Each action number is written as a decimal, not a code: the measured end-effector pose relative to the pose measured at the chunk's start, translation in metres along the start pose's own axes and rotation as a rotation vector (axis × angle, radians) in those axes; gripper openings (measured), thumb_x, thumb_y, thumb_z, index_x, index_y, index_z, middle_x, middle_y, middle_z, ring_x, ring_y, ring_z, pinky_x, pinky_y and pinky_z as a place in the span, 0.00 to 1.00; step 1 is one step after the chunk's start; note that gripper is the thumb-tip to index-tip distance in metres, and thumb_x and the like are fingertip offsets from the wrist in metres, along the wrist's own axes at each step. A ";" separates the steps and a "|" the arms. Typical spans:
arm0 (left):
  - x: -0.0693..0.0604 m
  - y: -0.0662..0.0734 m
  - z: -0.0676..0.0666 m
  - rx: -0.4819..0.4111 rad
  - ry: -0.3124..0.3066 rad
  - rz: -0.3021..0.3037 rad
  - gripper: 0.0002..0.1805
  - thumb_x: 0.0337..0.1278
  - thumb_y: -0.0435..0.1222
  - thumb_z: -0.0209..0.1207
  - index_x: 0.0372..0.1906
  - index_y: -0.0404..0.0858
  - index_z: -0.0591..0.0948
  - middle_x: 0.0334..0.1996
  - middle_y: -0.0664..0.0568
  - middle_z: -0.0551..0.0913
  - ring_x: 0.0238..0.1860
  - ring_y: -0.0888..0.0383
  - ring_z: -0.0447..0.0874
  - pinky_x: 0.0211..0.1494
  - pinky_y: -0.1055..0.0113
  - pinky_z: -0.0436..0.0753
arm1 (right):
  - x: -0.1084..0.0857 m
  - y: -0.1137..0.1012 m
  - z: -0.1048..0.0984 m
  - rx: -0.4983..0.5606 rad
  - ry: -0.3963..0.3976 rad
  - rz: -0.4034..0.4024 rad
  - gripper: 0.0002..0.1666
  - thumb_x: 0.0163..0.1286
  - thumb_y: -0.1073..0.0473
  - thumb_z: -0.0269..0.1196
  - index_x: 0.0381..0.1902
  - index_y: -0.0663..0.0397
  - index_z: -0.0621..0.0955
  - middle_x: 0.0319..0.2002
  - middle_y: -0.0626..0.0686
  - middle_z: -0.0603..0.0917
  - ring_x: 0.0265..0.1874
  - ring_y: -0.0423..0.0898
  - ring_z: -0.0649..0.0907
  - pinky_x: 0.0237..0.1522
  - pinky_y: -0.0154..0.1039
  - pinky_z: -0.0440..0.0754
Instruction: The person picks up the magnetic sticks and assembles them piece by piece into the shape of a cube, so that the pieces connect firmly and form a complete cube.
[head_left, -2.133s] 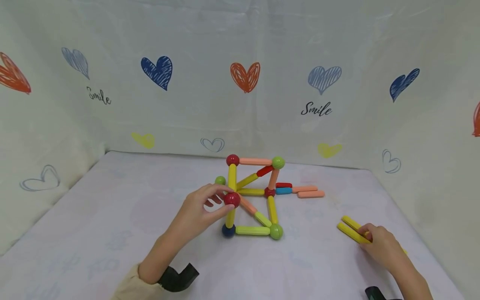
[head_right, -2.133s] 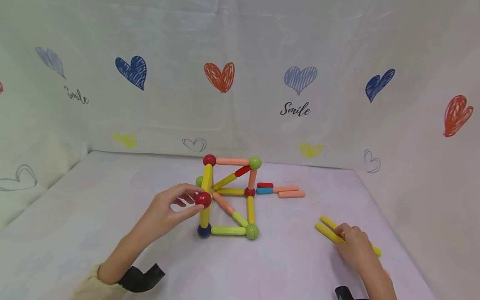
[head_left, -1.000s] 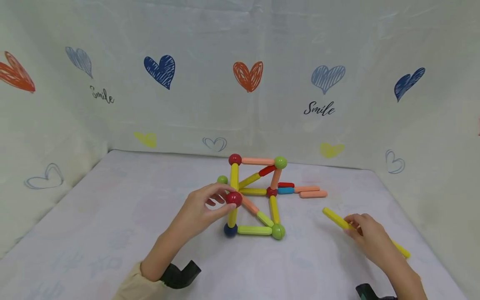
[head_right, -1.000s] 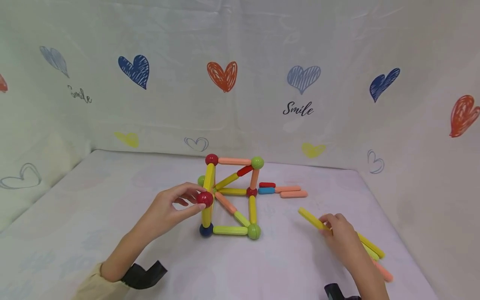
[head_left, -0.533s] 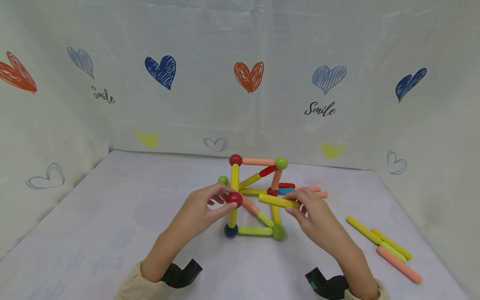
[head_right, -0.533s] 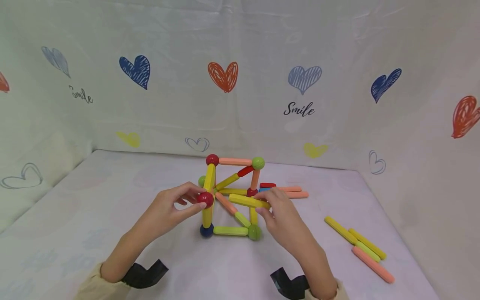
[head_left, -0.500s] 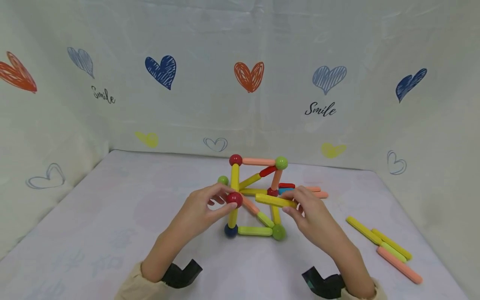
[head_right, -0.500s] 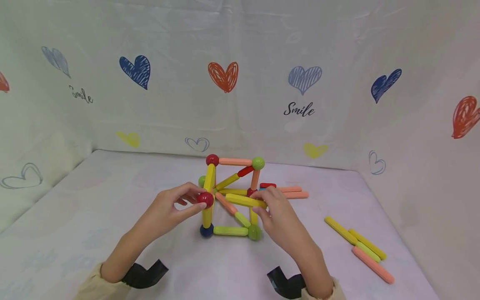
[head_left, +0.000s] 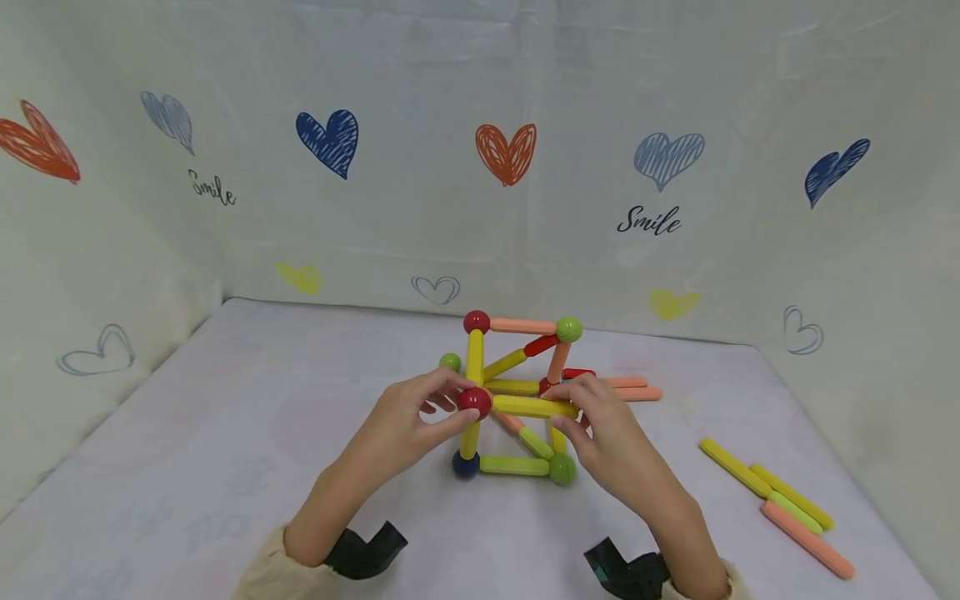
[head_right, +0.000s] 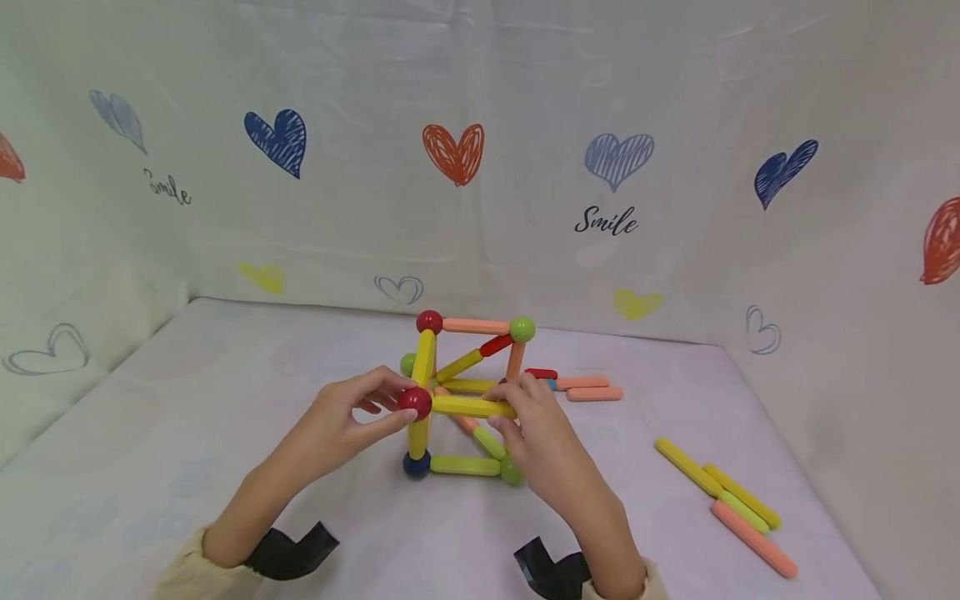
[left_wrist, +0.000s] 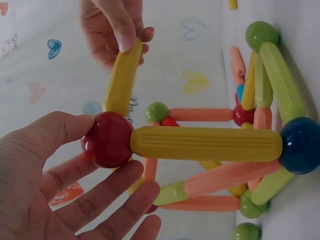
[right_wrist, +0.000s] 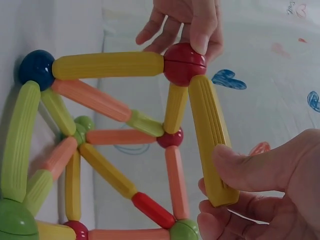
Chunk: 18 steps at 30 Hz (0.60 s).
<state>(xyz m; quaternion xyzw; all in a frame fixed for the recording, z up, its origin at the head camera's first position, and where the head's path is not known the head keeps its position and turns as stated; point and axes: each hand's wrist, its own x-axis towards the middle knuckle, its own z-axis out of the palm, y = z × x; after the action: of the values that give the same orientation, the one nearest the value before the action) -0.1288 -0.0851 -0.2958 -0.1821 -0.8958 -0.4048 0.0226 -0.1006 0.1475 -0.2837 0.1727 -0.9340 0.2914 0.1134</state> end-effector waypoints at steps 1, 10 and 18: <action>0.000 0.000 0.000 -0.004 -0.001 0.001 0.14 0.50 0.41 0.66 0.44 0.48 0.79 0.38 0.59 0.83 0.40 0.61 0.79 0.44 0.69 0.78 | 0.000 0.000 0.001 0.004 -0.001 -0.001 0.15 0.58 0.66 0.65 0.45 0.54 0.80 0.41 0.48 0.77 0.35 0.40 0.73 0.36 0.30 0.78; 0.006 -0.016 -0.003 -0.078 -0.020 0.072 0.15 0.56 0.45 0.61 0.48 0.48 0.80 0.41 0.58 0.83 0.41 0.60 0.80 0.44 0.67 0.79 | 0.000 0.006 -0.001 0.056 -0.048 0.013 0.16 0.60 0.62 0.65 0.48 0.50 0.79 0.40 0.47 0.76 0.31 0.39 0.72 0.32 0.28 0.74; 0.039 -0.067 -0.007 -0.117 0.040 -0.060 0.15 0.62 0.39 0.56 0.52 0.43 0.77 0.37 0.47 0.84 0.38 0.51 0.81 0.39 0.66 0.79 | 0.000 0.011 -0.003 0.117 -0.078 0.026 0.16 0.61 0.60 0.64 0.48 0.49 0.78 0.36 0.46 0.75 0.28 0.40 0.72 0.28 0.29 0.74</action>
<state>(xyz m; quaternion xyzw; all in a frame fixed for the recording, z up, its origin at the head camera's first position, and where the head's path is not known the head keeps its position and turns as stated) -0.1894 -0.1188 -0.3314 -0.1480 -0.8749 -0.4608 0.0176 -0.1042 0.1575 -0.2869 0.1784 -0.9212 0.3401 0.0627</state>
